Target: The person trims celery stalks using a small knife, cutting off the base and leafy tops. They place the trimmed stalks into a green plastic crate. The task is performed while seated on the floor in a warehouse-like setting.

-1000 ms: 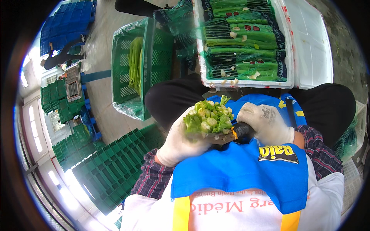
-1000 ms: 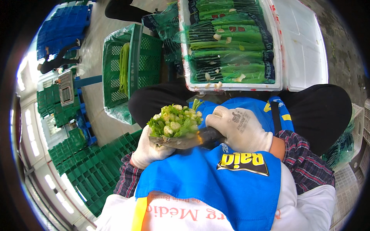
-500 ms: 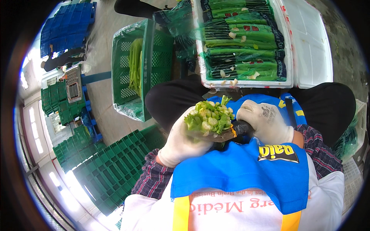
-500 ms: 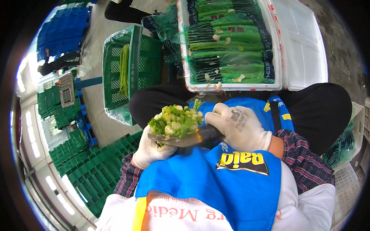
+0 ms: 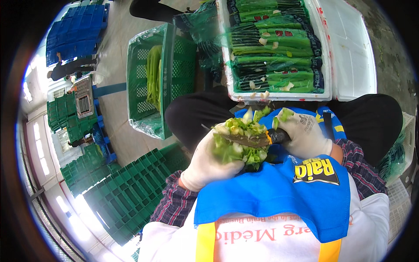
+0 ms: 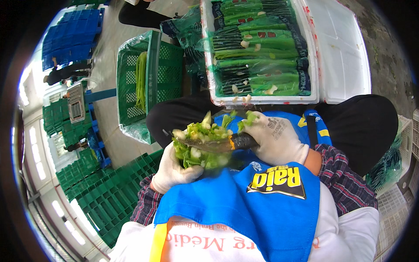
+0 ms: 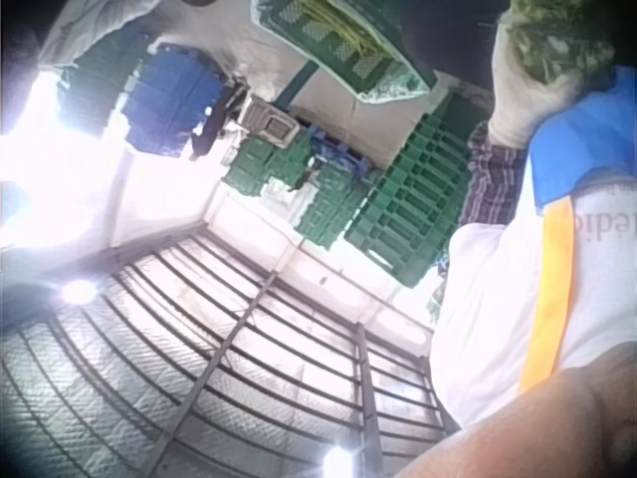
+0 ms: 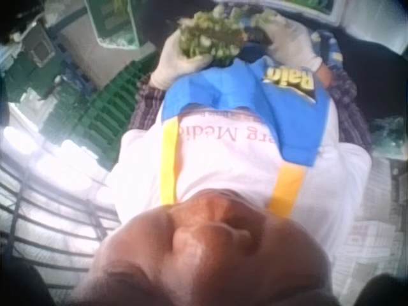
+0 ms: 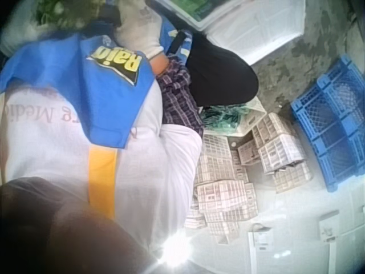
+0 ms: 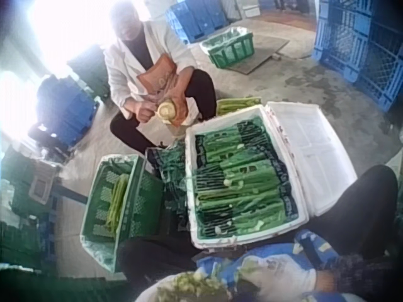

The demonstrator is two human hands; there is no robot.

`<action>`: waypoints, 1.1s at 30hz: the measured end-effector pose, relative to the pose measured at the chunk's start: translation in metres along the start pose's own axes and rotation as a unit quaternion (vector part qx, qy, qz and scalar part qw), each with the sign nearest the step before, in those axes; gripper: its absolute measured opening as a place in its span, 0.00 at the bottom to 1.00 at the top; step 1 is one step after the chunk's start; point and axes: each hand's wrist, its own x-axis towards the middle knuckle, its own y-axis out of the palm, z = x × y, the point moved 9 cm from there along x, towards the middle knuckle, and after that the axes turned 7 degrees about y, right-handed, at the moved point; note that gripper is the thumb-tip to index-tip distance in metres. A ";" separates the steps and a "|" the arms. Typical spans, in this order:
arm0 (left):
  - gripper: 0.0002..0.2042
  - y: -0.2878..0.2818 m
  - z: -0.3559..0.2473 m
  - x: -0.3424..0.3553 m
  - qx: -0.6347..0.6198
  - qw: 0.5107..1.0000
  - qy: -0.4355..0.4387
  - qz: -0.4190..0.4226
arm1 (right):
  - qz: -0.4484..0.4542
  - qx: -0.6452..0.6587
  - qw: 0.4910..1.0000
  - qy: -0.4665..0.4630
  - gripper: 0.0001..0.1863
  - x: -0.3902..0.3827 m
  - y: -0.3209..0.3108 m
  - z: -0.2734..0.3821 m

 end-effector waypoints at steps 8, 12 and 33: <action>0.41 0.000 0.007 0.003 -0.016 1.000 -0.024 -0.012 | 0.021 0.018 0.999 -0.031 0.19 0.004 0.000 0.006; 0.41 0.000 0.007 0.004 0.023 1.000 0.001 -0.012 | 0.020 0.024 0.999 -0.020 0.19 0.004 0.001 0.001; 0.44 -0.005 0.004 -0.010 0.040 0.999 0.003 -0.029 | -0.009 0.038 0.997 0.072 0.13 -0.007 -0.002 -0.039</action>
